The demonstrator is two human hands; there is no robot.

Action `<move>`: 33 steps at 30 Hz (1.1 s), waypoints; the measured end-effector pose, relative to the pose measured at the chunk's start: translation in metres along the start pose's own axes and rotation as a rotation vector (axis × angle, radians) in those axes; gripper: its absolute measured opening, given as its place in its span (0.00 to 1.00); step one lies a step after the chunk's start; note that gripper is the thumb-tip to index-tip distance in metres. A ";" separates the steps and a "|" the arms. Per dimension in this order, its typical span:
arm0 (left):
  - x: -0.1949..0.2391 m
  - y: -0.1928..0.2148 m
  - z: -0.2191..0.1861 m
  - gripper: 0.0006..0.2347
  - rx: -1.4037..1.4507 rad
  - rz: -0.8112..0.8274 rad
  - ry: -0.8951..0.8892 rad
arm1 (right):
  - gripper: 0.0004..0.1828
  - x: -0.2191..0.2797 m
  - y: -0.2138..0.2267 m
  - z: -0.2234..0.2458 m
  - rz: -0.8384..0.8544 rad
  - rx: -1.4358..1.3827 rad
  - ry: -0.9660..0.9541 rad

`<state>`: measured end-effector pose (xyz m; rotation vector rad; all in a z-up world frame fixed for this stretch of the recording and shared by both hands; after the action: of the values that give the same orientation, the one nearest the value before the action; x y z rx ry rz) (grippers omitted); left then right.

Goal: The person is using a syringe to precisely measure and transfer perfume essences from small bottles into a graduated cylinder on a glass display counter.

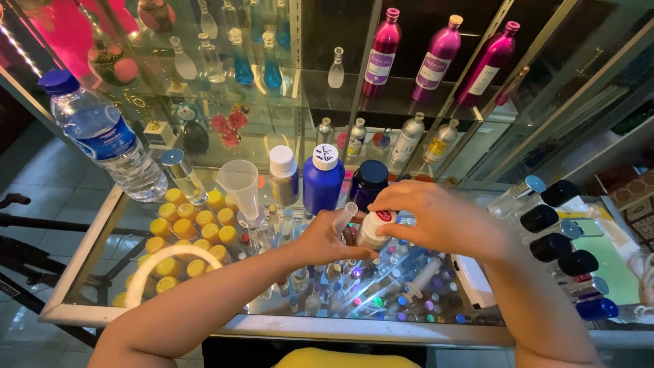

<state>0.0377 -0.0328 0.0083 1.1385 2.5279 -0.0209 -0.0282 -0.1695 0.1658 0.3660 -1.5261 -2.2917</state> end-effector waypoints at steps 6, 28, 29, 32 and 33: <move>0.000 0.001 0.001 0.23 -0.030 -0.020 0.015 | 0.16 -0.001 -0.001 0.001 -0.050 0.034 -0.149; -0.002 -0.002 -0.015 0.24 -0.088 -0.027 0.020 | 0.14 0.011 0.002 -0.003 -0.092 -0.138 0.020; -0.002 -0.001 -0.015 0.24 -0.073 -0.013 0.013 | 0.15 0.013 0.002 -0.001 -0.049 -0.179 0.039; -0.003 -0.001 -0.016 0.24 -0.051 0.005 0.009 | 0.18 0.016 0.004 0.005 0.012 -0.230 0.067; -0.003 -0.001 -0.016 0.24 -0.047 0.008 0.017 | 0.18 0.017 0.003 0.006 0.030 -0.243 0.078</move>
<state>0.0338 -0.0335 0.0241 1.1356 2.5246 0.0504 -0.0452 -0.1725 0.1710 0.3586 -1.1904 -2.3749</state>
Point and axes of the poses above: each hand's wrist, its own x-axis away from the middle knuckle, its own y-axis out of the back of the hand, z = x × y, the point moved 5 cm from there along -x, towards the middle knuckle, and after that the axes turned 2 degrees about -y, right-handed, at the moved point
